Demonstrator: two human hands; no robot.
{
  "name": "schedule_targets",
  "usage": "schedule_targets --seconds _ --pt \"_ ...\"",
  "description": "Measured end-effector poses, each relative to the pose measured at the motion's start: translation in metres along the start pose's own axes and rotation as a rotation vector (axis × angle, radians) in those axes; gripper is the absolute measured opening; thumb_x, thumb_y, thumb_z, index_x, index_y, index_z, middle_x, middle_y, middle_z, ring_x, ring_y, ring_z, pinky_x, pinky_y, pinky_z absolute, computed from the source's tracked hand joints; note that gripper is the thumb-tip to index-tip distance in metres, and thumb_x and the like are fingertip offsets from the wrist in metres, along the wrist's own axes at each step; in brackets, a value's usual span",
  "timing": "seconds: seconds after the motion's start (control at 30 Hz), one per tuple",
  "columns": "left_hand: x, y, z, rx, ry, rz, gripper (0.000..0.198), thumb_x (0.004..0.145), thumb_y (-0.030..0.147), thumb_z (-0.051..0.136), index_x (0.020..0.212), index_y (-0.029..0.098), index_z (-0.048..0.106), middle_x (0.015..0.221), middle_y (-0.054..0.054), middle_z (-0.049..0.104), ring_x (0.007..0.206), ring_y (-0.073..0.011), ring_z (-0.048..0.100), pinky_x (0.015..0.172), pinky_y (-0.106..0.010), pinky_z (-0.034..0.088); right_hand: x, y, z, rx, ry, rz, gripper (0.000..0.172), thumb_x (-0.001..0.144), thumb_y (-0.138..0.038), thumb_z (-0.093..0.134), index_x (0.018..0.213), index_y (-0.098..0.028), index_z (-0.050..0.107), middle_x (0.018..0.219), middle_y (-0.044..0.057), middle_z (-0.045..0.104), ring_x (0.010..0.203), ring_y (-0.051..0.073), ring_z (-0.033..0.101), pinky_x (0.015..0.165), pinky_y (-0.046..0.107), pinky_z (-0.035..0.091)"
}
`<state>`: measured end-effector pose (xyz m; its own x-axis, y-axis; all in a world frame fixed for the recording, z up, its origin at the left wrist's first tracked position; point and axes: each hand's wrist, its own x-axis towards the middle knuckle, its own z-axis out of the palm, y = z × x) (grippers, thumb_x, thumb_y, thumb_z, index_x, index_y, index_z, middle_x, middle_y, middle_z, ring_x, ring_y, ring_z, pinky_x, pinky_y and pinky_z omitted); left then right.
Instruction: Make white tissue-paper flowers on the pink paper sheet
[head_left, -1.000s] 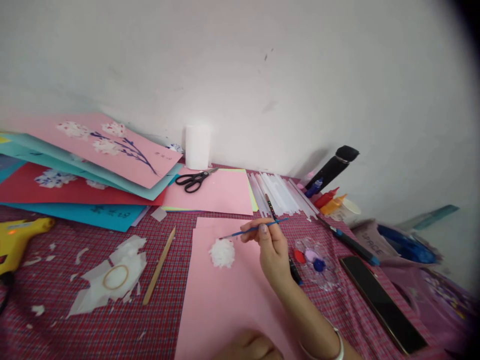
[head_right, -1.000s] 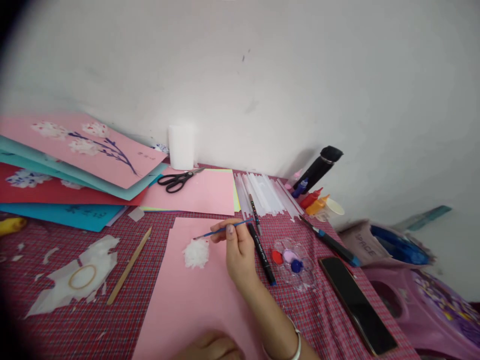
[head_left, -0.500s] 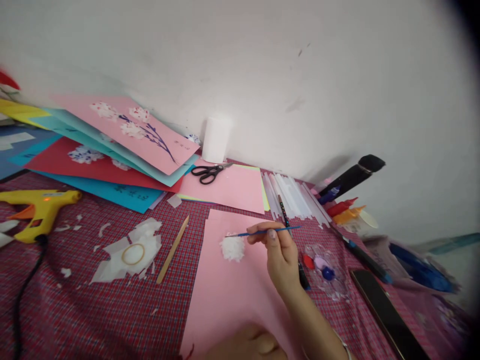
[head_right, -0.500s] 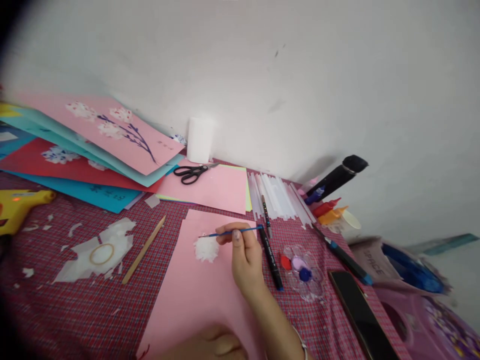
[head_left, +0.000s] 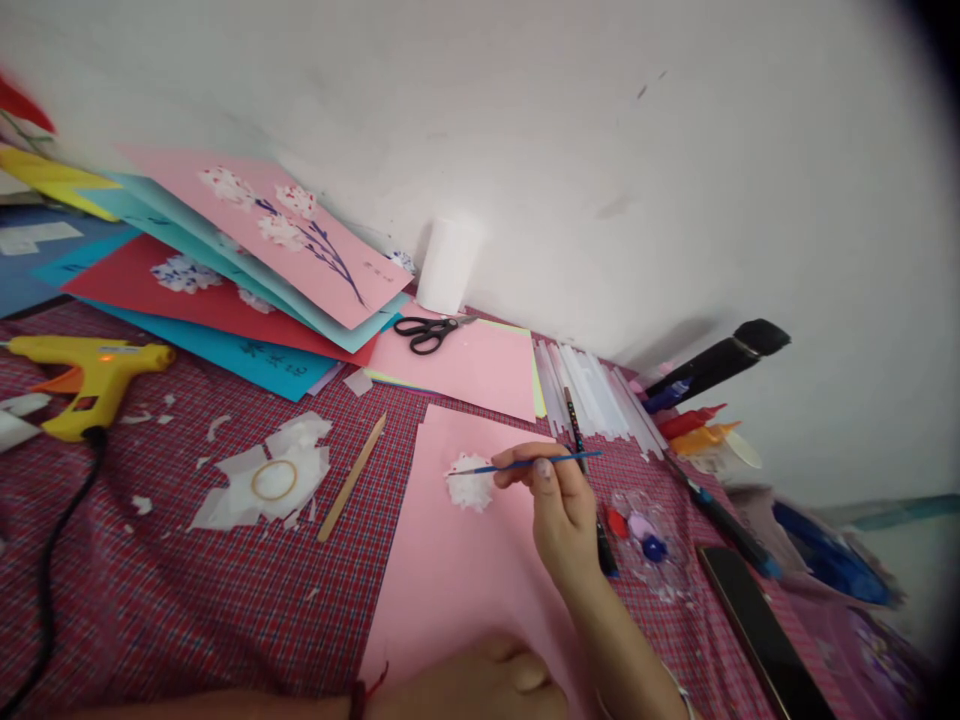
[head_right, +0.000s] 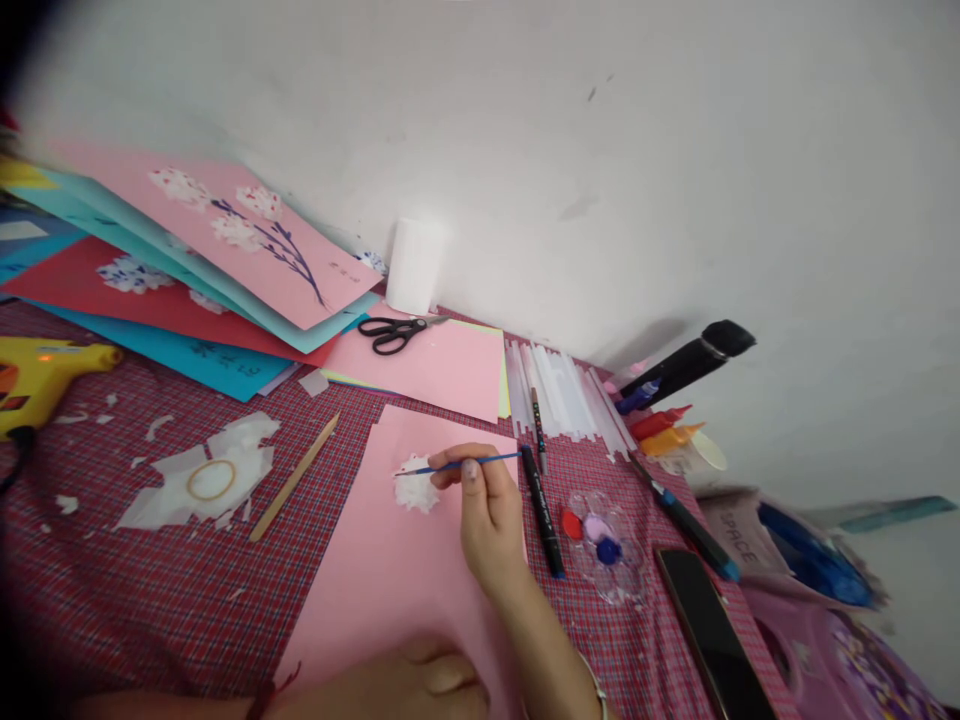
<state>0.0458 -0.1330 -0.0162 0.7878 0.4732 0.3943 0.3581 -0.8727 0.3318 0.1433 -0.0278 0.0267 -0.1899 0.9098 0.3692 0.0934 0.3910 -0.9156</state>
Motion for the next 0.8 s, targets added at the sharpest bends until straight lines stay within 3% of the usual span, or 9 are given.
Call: schedule_targets --seconds 0.2,0.43,0.67,0.8 --pt "0.0002 -0.0013 -0.0066 -0.044 0.010 0.014 0.022 0.085 0.025 0.064 0.067 0.018 0.053 0.073 0.003 0.062 0.068 -0.0110 0.052 0.063 -0.024 0.039 -0.0010 0.0004 0.0007 -0.004 0.047 -0.018 0.020 0.097 -0.028 0.041 0.094 -0.021 0.060 0.090 0.005 0.068 0.071 0.015 0.065 0.066 0.032 0.052" --pt "0.0002 -0.0023 -0.0079 -0.062 0.007 0.062 0.013 0.088 0.026 0.060 0.079 0.016 0.058 0.077 0.004 0.062 0.070 -0.0117 0.052 0.066 -0.026 0.039 -0.0035 0.0023 0.0013 -0.014 0.032 0.015 0.019 0.097 -0.029 0.043 0.092 -0.020 0.059 0.086 0.004 0.068 0.065 0.014 0.064 0.061 0.030 0.052" --pt "-0.0026 -0.0018 -0.0042 -0.013 0.036 0.088 0.011 0.085 0.025 0.063 0.080 0.015 0.060 0.075 0.003 0.060 0.071 -0.0132 0.051 0.064 -0.026 0.039 -0.0032 0.0020 0.0006 0.050 0.099 0.012 0.018 0.096 -0.030 0.044 0.090 -0.021 0.059 0.080 0.002 0.067 0.058 0.012 0.061 0.054 0.026 0.051" --pt "-0.0030 -0.0015 -0.0017 -0.015 0.029 0.090 0.010 0.086 0.024 0.062 0.081 0.015 0.060 0.076 0.002 0.060 0.074 -0.0138 0.052 0.066 -0.027 0.039 -0.0047 0.0012 0.0015 -0.002 0.030 0.030 0.018 0.096 -0.029 0.045 0.090 -0.020 0.059 0.081 0.002 0.067 0.059 0.012 0.061 0.057 0.027 0.052"
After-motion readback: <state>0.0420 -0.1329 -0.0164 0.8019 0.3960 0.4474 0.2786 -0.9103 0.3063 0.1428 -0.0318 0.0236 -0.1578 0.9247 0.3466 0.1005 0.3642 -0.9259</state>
